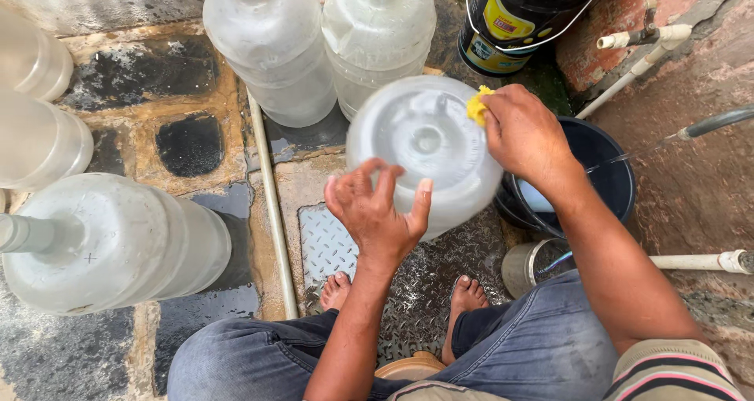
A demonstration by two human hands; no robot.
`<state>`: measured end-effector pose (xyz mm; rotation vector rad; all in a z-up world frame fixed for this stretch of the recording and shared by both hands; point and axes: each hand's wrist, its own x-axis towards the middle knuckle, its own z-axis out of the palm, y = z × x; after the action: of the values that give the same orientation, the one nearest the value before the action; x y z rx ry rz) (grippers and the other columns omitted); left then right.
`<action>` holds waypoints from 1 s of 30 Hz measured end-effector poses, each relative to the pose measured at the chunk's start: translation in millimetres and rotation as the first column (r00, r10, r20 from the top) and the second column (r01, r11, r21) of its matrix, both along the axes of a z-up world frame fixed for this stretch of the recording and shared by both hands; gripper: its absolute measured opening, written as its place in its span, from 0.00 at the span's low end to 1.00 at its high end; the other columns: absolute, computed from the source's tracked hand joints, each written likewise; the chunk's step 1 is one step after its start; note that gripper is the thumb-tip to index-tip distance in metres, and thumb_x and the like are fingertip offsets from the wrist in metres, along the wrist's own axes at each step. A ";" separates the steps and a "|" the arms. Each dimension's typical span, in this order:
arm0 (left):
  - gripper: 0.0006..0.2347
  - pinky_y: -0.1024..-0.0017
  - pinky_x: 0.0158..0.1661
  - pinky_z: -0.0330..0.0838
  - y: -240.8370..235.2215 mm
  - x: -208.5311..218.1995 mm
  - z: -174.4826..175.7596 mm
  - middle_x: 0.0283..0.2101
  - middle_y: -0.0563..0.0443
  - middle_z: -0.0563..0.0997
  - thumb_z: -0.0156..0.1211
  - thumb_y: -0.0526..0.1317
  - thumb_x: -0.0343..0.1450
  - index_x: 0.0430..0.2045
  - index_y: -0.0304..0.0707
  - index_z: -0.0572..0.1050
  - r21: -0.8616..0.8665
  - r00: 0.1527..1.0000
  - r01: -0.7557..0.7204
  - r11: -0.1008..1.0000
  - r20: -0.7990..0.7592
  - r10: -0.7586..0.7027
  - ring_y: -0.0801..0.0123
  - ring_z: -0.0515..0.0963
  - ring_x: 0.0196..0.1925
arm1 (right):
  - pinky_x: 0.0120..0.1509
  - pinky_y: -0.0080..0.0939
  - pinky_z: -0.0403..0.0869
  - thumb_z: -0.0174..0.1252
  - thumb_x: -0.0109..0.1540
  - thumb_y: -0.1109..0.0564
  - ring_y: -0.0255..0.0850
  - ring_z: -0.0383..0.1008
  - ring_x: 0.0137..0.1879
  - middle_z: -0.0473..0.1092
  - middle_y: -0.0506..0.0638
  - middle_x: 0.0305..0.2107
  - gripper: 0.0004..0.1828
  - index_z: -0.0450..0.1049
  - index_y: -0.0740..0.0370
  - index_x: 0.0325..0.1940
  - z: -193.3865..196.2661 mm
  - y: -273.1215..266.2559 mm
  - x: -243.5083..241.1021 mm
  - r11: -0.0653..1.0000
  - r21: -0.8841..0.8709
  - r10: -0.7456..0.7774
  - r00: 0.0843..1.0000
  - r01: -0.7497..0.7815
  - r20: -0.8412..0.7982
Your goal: The person scrubs the exterior of a large plastic water jug with a yellow sponge while sitting on the floor. They repeatedly rinse the jug with water from a nearby bucket using a scoop and continue scrubbing different sections of the jug's surface.
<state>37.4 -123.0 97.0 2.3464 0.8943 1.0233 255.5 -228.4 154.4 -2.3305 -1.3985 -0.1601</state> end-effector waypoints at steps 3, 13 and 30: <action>0.17 0.42 0.71 0.44 5.8 -8.6 2.8 0.58 0.50 0.72 0.66 0.56 0.68 0.43 0.49 0.80 -0.030 0.968 0.250 0.968 -0.029 -0.250 0.53 0.65 0.66 | 0.60 0.57 0.72 0.53 0.64 0.65 0.60 0.74 0.55 0.73 0.61 0.48 0.14 0.75 0.65 0.53 -10.2 -8.7 10.7 0.999 -0.030 -0.023 0.999 0.024 0.026; 0.21 0.50 0.68 0.63 -13.3 12.0 -22.0 0.65 0.42 0.62 0.72 0.44 0.62 0.46 0.44 0.73 -0.031 0.836 0.466 0.884 0.343 -0.429 0.45 0.64 0.69 | 0.76 0.59 0.55 0.63 0.56 0.57 0.50 0.69 0.66 0.73 0.55 0.57 0.25 0.75 0.59 0.59 -20.9 38.0 -37.3 0.822 -0.041 0.558 0.817 -0.568 -0.146; 0.08 0.43 0.75 0.47 -8.5 8.2 -27.4 0.66 0.48 0.72 0.61 0.43 0.66 0.34 0.45 0.81 -0.001 0.947 0.249 0.968 0.211 -0.244 0.46 0.61 0.76 | 0.70 0.57 0.65 0.56 0.66 0.53 0.52 0.71 0.66 0.72 0.55 0.61 0.19 0.76 0.57 0.61 -17.7 22.7 -22.0 0.982 -0.027 0.190 0.963 -0.188 0.191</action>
<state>45.6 -131.4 69.6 2.2074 0.5168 1.1175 233.5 -205.8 136.8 -2.2203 -1.7094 -0.3320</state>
